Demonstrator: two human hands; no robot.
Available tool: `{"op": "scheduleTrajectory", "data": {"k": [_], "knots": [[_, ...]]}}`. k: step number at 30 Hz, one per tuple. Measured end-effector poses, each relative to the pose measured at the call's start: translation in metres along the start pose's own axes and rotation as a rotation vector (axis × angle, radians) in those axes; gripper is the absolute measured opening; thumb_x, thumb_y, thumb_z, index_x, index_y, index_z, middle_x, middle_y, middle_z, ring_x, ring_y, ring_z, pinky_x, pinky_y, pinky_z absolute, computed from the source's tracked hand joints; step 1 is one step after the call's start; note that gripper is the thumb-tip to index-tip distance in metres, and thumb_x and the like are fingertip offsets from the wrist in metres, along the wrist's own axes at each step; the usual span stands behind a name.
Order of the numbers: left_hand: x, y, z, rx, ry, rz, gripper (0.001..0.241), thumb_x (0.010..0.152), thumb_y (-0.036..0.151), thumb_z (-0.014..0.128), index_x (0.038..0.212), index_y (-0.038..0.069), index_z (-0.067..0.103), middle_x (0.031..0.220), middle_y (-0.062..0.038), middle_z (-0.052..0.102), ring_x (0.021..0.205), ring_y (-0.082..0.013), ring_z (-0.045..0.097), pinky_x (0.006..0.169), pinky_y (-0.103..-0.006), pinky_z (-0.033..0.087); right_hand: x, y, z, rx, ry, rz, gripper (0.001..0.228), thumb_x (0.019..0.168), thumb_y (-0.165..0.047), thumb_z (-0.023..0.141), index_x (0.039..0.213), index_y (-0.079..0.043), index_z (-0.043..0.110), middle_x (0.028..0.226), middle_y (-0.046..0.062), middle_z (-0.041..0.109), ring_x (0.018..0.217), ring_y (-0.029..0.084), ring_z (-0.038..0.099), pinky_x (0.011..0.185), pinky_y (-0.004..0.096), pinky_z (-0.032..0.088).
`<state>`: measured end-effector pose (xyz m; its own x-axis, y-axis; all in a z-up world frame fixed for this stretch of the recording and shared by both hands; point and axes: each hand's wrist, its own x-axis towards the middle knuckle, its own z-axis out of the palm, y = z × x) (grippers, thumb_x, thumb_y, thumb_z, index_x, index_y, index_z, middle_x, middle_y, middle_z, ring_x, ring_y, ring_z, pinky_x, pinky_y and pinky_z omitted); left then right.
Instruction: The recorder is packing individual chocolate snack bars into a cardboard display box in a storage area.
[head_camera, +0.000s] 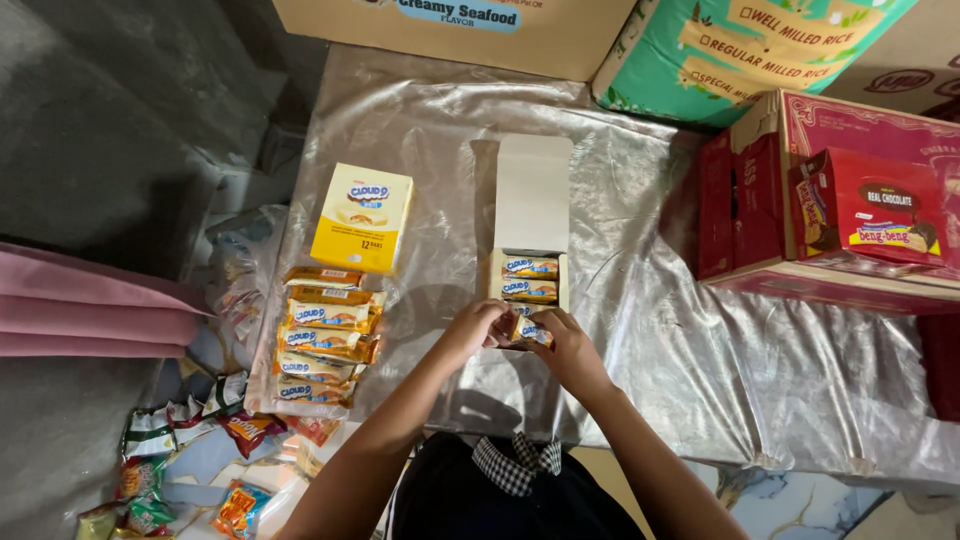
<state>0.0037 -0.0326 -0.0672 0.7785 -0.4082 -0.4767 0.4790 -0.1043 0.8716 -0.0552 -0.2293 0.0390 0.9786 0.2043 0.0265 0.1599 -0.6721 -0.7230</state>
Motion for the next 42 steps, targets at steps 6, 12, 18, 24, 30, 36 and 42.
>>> {"op": "scheduleTrajectory", "data": {"k": [6, 12, 18, 24, 30, 36, 42], "knots": [[-0.025, 0.011, 0.006, 0.831, -0.044, 0.218, 0.030, 0.087, -0.002, 0.060, 0.117, -0.002, 0.066, 0.110, -0.018, 0.069, 0.103, -0.0289, 0.065, 0.091, -0.0429, 0.052, -0.002, -0.005, 0.006, 0.105, -0.022, -0.077, 0.040, 0.084, -0.013, 0.079, 0.117, -0.001, 0.060, 0.113, 0.014, 0.067, 0.090, 0.026, 0.076, 0.076, 0.032, 0.067], [-0.050, 0.022, 0.008, 1.136, 0.059, 0.538, 0.021, 0.080, -0.003, 0.063, 0.096, -0.001, 0.075, 0.130, -0.013, 0.066, 0.123, -0.0322, 0.053, 0.110, -0.0460, 0.044, -0.001, 0.012, 0.013, 0.002, -0.044, -0.089, 0.038, 0.087, -0.015, 0.079, 0.120, -0.004, 0.061, 0.117, 0.011, 0.067, 0.095, 0.026, 0.074, 0.077, 0.034, 0.065], [-0.066, 0.041, -0.012, 1.115, 0.031, 0.512, 0.025, 0.084, -0.001, 0.061, 0.105, 0.004, 0.074, 0.124, -0.008, 0.067, 0.123, -0.0293, 0.053, 0.111, -0.0466, 0.042, 0.001, 0.011, 0.006, -0.176, -0.065, -0.127, 0.044, 0.080, -0.014, 0.079, 0.122, -0.010, 0.065, 0.116, 0.010, 0.066, 0.110, 0.034, 0.063, 0.090, 0.044, 0.054], [-0.066, 0.023, -0.020, 1.075, 0.130, 0.582, 0.036, 0.084, -0.002, 0.061, 0.118, 0.008, 0.068, 0.125, -0.008, 0.068, 0.123, -0.0314, 0.054, 0.109, -0.0507, 0.040, 0.007, 0.009, 0.007, -0.400, -0.137, 0.001, 0.045, 0.079, -0.009, 0.077, 0.122, -0.010, 0.064, 0.118, 0.012, 0.062, 0.114, 0.035, 0.058, 0.093, 0.046, 0.050], [-0.081, 0.043, -0.013, 1.023, 0.176, 0.636, 0.045, 0.084, 0.004, 0.062, 0.129, 0.009, 0.065, 0.123, -0.009, 0.068, 0.121, -0.0322, 0.055, 0.102, -0.0486, 0.042, 0.008, 0.011, 0.004, -0.265, -0.144, -0.027, 0.033, 0.080, -0.010, 0.076, 0.112, -0.011, 0.069, 0.116, 0.008, 0.065, 0.114, 0.033, 0.060, 0.097, 0.044, 0.051], [-0.072, 0.039, -0.008, 1.127, 0.174, 0.601, 0.031, 0.087, 0.008, 0.063, 0.116, 0.010, 0.072, 0.117, -0.004, 0.071, 0.117, -0.0272, 0.056, 0.103, -0.0438, 0.043, 0.012, 0.039, 0.018, -0.292, -0.158, -0.059, 0.024, 0.083, -0.012, 0.075, 0.107, -0.010, 0.071, 0.114, 0.008, 0.067, 0.112, 0.031, 0.062, 0.096, 0.042, 0.053], [-0.067, 0.068, 0.006, 1.186, 0.151, 0.522, 0.051, 0.096, 0.020, 0.061, 0.147, 0.011, 0.060, 0.109, -0.009, 0.070, 0.110, -0.0280, 0.054, 0.103, -0.0431, 0.038, 0.044, 0.035, 0.002, -0.314, -0.020, -0.011, 0.023, 0.090, -0.012, 0.070, 0.113, -0.008, 0.071, 0.117, 0.011, 0.065, 0.113, 0.033, 0.060, 0.094, 0.042, 0.054]]}}
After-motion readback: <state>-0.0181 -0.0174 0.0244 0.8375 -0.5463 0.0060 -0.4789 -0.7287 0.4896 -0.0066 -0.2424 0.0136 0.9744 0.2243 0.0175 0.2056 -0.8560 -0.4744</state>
